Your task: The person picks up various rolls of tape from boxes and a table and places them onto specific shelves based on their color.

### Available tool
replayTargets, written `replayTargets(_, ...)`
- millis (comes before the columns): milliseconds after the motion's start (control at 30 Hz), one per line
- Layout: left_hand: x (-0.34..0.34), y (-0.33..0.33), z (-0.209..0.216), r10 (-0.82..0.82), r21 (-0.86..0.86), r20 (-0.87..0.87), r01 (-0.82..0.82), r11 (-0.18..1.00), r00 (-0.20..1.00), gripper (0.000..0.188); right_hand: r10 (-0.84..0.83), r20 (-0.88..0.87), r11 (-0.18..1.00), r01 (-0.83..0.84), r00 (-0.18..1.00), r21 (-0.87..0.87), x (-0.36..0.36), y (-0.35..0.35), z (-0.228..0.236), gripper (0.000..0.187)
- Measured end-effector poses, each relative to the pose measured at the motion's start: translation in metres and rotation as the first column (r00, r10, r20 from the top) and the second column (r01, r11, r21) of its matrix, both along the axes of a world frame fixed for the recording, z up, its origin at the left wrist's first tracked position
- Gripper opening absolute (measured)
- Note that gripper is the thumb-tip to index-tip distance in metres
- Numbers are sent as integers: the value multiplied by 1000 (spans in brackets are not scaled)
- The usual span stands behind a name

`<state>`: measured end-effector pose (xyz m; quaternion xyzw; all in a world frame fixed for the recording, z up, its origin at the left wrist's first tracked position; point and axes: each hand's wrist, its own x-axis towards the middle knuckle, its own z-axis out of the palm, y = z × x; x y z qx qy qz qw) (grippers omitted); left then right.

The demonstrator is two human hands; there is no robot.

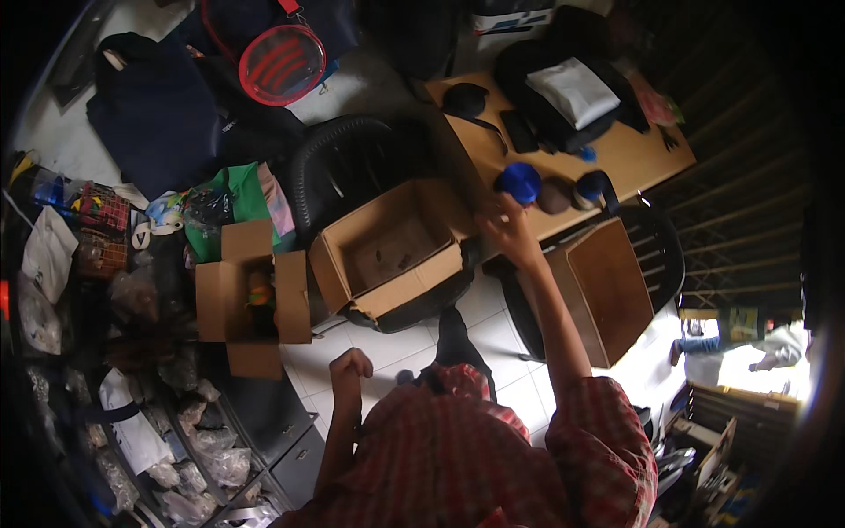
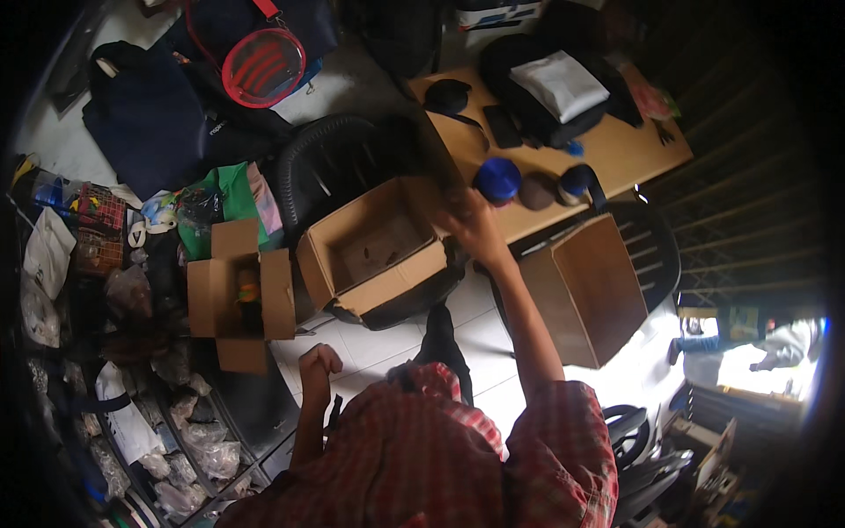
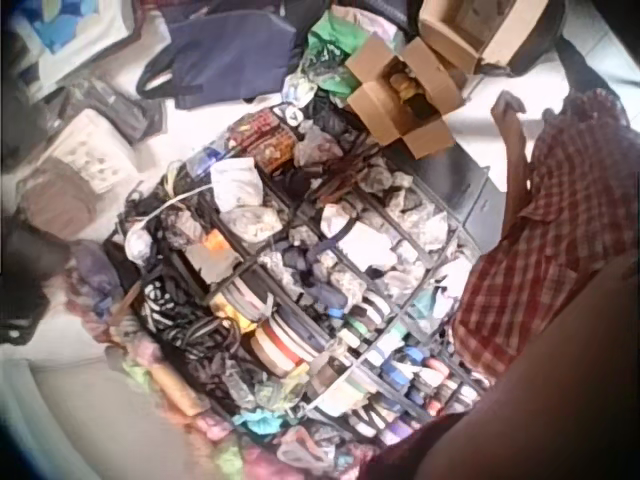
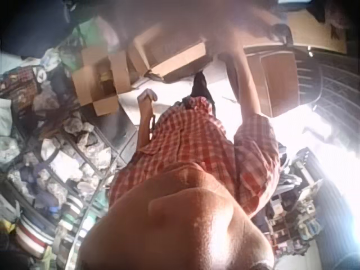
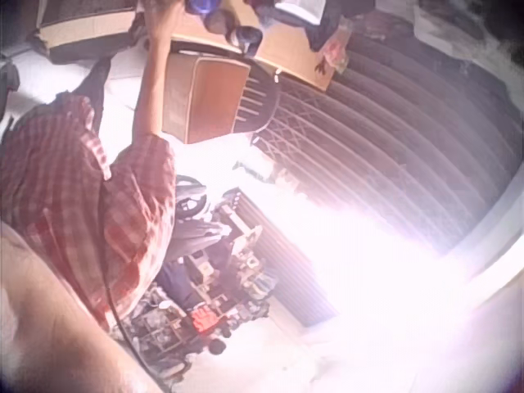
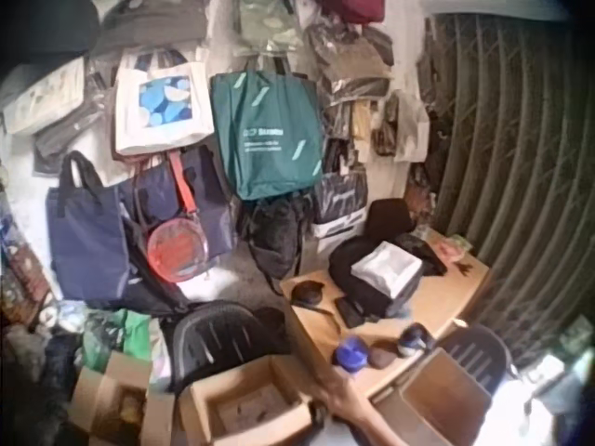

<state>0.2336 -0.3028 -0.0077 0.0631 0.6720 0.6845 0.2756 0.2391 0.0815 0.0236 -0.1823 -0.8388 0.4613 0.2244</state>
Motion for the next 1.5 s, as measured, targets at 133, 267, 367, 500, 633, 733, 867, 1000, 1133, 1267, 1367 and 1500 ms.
replayTargets(133, -17, 55, -3, 193, 0, 102, -194, 981, 976, 24, 50, 103, 977, -70, 993, 200, -115, 107, -46, 54)
replayTargets(267, -28, 106, 4, 235, -119, 169, -217, 969, 957, 22, -47, 185, 886, -45, 982, 462, -210, 189, -101, 73)
replayTargets(367, -33, 129, -3, 266, -148, 140, -246, 958, 954, 16, -103, 555, 913, -143, 825, 382, -256, 226, -129, 87)
replayTargets(500, -53, 164, 4, 306, -176, 177, -276, 945, 935, 14, -140, 572, 870, -176, 808, 461, -296, 259, -160, 98)
replayTargets(633, -68, 188, 5, 277, -166, 141, -253, 953, 950, 14, -218, 573, 785, -208, 790, 584, -323, 278, -152, 107)
replayTargets(733, -76, 197, 4, 274, -195, 162, -242, 951, 948, 14, -147, 706, 847, -281, 693, 452, -327, 290, -149, 106)
replayTargets(867, -84, 207, 3, 261, -189, 158, -230, 955, 952, 15, -157, 502, 812, -178, 851, 555, -299, 270, -140, 102)
replayTargets(1000, -88, 215, 3, 288, -209, 143, -256, 944, 947, 17, -81, 514, 821, -235, 854, 520, -240, 234, -114, 100)
replayTargets(1133, -95, 218, 2, 293, -215, 145, -259, 942, 945, 19, 58, 610, 802, -401, 790, 442, -203, 217, -128, 100)
replayTargets(1267, -100, 220, 3, 284, -220, 176, -244, 944, 942, 20, -10, 723, 700, -511, 691, 499, -197, 211, -133, 98)
replayTargets(1367, -99, 220, 4, 289, -225, 155, -251, 941, 945, 21, -49, 708, 754, -439, 705, 489, -214, 216, -134, 93)
replayTargets(1500, -96, 219, 5, 315, -236, 174, -271, 933, 933, 22, -224, 544, 922, -5, 809, 387, -272, 271, -173, 90)
